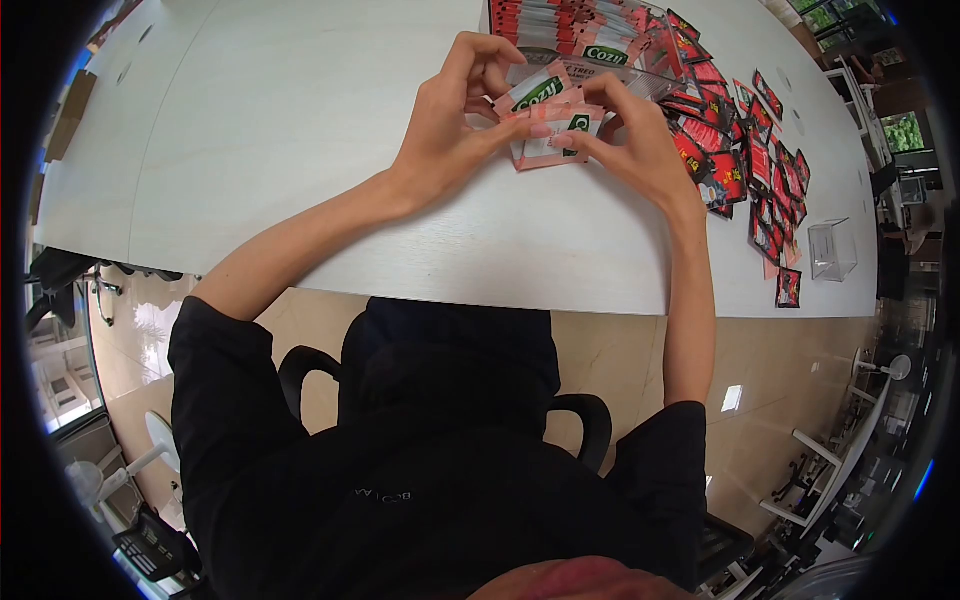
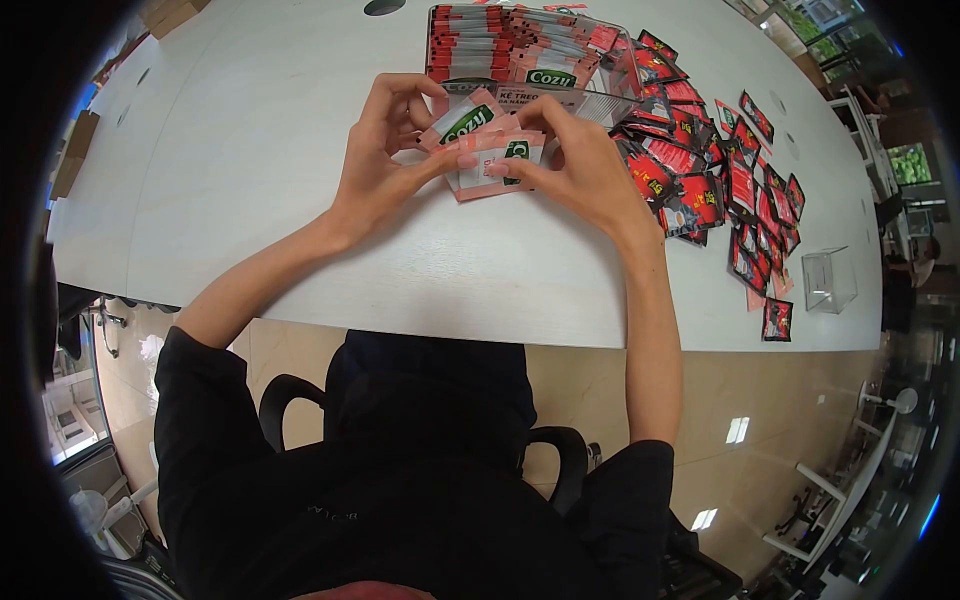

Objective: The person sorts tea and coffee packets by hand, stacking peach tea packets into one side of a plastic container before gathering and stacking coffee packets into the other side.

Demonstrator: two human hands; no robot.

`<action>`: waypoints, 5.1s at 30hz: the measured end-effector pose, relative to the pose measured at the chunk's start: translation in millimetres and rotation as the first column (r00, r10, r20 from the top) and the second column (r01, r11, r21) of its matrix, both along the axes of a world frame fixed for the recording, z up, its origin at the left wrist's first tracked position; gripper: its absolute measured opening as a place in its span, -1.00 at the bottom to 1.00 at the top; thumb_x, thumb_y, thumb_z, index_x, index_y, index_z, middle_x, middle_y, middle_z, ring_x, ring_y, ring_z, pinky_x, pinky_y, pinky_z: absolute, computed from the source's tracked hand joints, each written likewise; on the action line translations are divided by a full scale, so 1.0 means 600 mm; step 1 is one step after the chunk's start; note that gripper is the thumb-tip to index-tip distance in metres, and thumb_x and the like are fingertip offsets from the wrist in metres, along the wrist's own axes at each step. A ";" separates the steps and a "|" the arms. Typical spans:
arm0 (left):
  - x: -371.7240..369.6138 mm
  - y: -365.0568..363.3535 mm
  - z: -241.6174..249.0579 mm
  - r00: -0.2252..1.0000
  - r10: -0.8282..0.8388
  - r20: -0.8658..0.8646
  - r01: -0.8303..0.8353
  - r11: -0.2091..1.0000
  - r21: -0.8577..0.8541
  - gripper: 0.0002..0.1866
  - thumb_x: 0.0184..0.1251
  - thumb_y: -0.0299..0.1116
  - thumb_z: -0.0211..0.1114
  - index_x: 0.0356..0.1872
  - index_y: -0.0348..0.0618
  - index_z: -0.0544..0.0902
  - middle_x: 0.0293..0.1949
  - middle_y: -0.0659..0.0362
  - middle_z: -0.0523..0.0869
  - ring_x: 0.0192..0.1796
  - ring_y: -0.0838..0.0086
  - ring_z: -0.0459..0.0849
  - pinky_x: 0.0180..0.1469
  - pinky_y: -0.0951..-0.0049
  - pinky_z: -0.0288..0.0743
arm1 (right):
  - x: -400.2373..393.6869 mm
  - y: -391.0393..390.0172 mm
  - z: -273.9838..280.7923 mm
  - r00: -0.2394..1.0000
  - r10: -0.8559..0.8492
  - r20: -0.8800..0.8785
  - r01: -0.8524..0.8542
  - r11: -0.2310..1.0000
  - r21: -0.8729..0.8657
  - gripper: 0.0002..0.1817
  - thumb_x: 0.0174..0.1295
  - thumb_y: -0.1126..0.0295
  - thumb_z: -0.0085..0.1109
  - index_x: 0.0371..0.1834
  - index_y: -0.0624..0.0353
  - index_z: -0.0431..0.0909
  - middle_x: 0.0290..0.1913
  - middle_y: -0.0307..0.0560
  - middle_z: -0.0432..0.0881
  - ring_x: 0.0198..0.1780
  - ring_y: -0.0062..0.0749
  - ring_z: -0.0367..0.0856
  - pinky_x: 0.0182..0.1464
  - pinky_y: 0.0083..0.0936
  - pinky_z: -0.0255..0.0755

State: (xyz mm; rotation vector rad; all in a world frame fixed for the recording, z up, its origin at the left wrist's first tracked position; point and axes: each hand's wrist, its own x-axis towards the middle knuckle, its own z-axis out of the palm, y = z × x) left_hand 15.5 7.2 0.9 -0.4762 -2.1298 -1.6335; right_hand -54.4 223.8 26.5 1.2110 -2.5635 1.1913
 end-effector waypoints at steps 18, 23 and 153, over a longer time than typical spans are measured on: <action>-0.010 -0.009 0.002 0.993 0.103 -0.055 -0.107 0.992 -0.072 -0.82 0.36 -0.28 0.41 -0.21 -0.17 0.71 -0.33 0.25 0.68 -0.36 0.60 0.53 -0.18 0.55 0.45 | -0.012 0.006 0.015 0.843 0.098 -0.530 -0.118 0.993 -0.004 -0.69 -0.09 0.36 0.56 -0.23 0.05 0.71 -0.37 -0.26 0.66 -0.29 -0.40 0.57 -0.34 -0.46 0.49; -0.016 -0.008 -0.002 0.984 -0.177 -0.032 0.167 0.964 -0.209 -0.73 0.52 -0.24 0.23 0.02 -0.22 0.68 -0.23 0.19 0.70 -0.13 0.46 0.58 0.00 0.44 0.47 | 0.010 -0.002 0.000 0.955 -0.073 -0.286 0.039 0.991 -0.124 -0.41 -0.11 0.31 0.62 0.03 0.07 0.54 -0.38 -0.28 0.65 -0.46 -0.52 0.52 -0.42 -0.58 0.46; -0.147 0.033 0.172 0.899 -0.132 -0.417 -0.230 0.668 -0.708 -0.85 0.15 -0.38 0.40 -0.30 -0.14 0.64 -0.39 0.05 0.72 -0.23 0.09 0.67 -0.07 0.13 0.44 | -0.075 0.044 0.025 0.783 -0.345 -0.518 0.169 0.919 -0.357 -0.69 0.18 0.68 0.27 -0.03 0.13 0.62 -0.20 -0.12 0.74 -0.19 -0.37 0.77 -0.17 -0.50 0.61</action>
